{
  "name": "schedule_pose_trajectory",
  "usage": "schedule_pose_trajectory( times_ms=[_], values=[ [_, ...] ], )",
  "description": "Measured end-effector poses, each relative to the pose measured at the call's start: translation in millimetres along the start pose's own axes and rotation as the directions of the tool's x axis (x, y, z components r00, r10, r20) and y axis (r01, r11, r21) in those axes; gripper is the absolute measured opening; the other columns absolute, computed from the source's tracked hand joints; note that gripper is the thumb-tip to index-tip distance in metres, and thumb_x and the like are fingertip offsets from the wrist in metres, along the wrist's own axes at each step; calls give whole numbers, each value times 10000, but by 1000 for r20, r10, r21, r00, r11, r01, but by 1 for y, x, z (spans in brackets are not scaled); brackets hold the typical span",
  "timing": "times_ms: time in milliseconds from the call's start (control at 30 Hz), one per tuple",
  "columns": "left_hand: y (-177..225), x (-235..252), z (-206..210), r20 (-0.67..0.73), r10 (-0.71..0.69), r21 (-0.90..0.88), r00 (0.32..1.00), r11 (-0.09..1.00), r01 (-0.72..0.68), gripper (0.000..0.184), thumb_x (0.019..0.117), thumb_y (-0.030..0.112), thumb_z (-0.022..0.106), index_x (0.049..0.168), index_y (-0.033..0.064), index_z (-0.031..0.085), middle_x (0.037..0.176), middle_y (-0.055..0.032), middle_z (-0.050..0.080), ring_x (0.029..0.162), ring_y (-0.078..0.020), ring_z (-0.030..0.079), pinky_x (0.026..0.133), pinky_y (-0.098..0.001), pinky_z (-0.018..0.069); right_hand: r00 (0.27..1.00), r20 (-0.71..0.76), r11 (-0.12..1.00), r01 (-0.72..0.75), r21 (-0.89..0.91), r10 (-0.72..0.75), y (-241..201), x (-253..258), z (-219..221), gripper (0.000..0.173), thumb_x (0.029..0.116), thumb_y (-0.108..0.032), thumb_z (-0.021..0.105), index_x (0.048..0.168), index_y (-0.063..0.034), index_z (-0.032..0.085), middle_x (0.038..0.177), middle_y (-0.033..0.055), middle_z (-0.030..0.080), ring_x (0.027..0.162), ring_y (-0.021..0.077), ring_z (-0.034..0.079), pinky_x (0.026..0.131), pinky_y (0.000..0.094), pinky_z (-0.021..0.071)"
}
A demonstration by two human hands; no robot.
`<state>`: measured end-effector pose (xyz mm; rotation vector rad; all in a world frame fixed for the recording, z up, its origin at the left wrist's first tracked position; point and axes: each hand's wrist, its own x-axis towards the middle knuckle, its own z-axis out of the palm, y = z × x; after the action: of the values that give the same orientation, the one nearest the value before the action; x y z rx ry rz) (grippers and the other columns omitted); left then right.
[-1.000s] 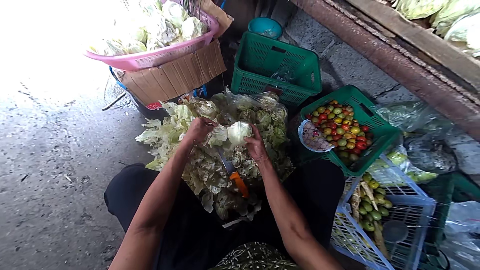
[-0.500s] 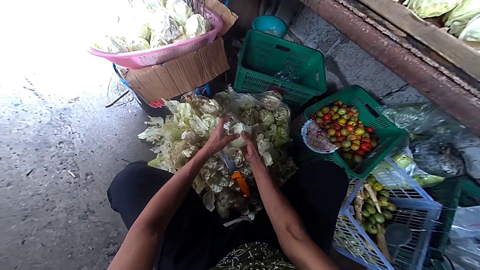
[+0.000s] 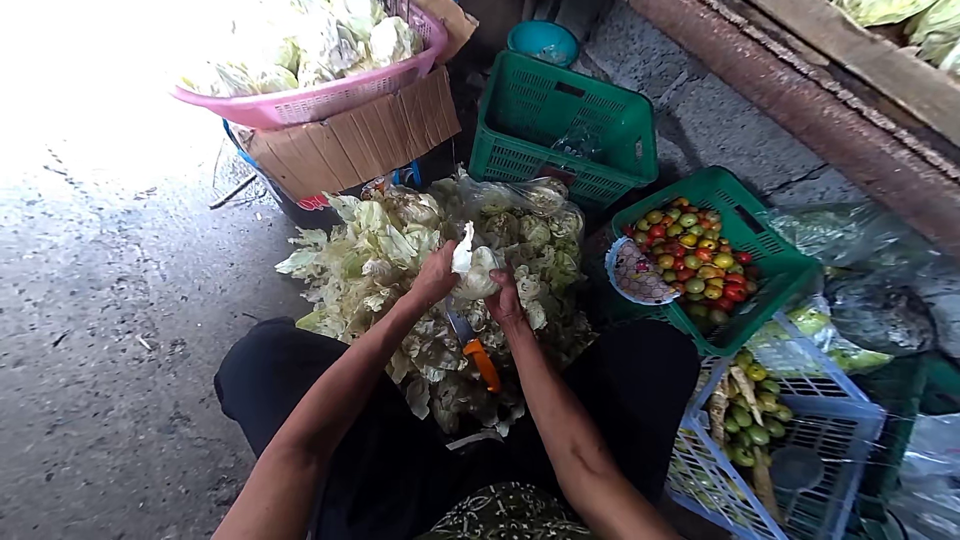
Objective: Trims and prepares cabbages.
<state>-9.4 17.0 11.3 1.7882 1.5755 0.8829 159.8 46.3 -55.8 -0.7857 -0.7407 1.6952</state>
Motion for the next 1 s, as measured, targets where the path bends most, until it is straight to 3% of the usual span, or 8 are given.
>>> schedule_pose_trajectory(
  times_ms=[200, 433, 567, 633, 733, 800, 867, 1000],
  values=[
    [2, -4, -1, -58, -143, -25, 988, 990, 142, 295, 987, 74, 582, 1250, -60, 587, 1035, -333, 664, 957, -509, 667, 821, -662, 508, 996, -30, 955, -73, 287, 85, 22, -4, 14, 628, 763, -469, 748, 1256, -144, 536, 1119, 77, 669, 1030, 195, 669, 873, 408, 577],
    [-18, 24, -17, -210, -429, -276, 879, 888, 368, 345, 996, 144, 621, 1269, -66, 599, 1132, -271, 683, 1072, -408, 669, 973, -598, 499, 996, -35, 812, -47, 582, 82, 25, -9, 32, 636, 861, -685, 526, 1298, -222, 533, 1215, 83, 636, 1112, 264, 637, 880, 503, 556],
    [-17, 23, -61, -258, -542, -114, 800, 839, 532, 1014, 883, 319, 810, 1596, -16, 173, 1521, -383, 342, 1380, -537, 405, 1092, -681, 370, 981, -134, 867, -59, 495, 143, 3, -2, 34, 681, 872, -773, 409, 1318, -266, 499, 1203, 96, 618, 950, 276, 655, 661, 436, 565],
    [-12, 17, -63, -332, -443, 80, 832, 866, 493, 1102, 844, 275, 832, 1630, 13, 107, 1617, -415, 31, 1460, -657, 92, 1075, -838, 175, 983, -148, 874, -26, 486, 112, -5, 2, 29, 619, 918, -654, 466, 1381, -244, 458, 1333, 99, 568, 1142, 284, 611, 856, 477, 558],
    [7, 13, -48, -233, -370, -1, 899, 925, 380, 674, 1005, 397, 628, 1495, -18, 424, 1508, -354, 390, 1343, -539, 447, 1036, -706, 410, 995, -92, 860, 5, 510, 49, -9, 7, 25, 618, 937, -520, 541, 1445, -193, 407, 1443, 126, 499, 1313, 311, 517, 1052, 537, 470],
    [17, 15, -32, 55, -441, -299, 896, 849, 436, 684, 1066, 559, 402, 1486, 19, 408, 1308, -261, 599, 1065, -357, 673, 874, -529, 569, 997, -60, 870, -20, 492, 56, -10, 6, 27, 610, 917, -498, 552, 1422, -179, 431, 1411, 126, 528, 1291, 306, 537, 1045, 527, 479],
    [20, 12, -18, 141, -357, -466, 924, 799, 380, 624, 1045, 511, 508, 1486, 73, 442, 1243, -258, 629, 994, -345, 675, 850, -535, 562, 995, -44, 888, -60, 455, 90, -10, 3, 29, 568, 922, -493, 529, 1382, -169, 460, 1341, 124, 572, 1224, 290, 582, 997, 505, 513],
    [20, 10, -13, -39, -86, -208, 996, 975, 76, 301, 1042, 208, 600, 1202, -34, 679, 1121, -240, 691, 1029, -352, 676, 950, -550, 505, 988, -25, 898, -128, 420, 152, -7, 1, 29, 628, 946, -653, 376, 1381, -208, 462, 1298, 113, 587, 1148, 283, 611, 899, 479, 551]
  ],
)
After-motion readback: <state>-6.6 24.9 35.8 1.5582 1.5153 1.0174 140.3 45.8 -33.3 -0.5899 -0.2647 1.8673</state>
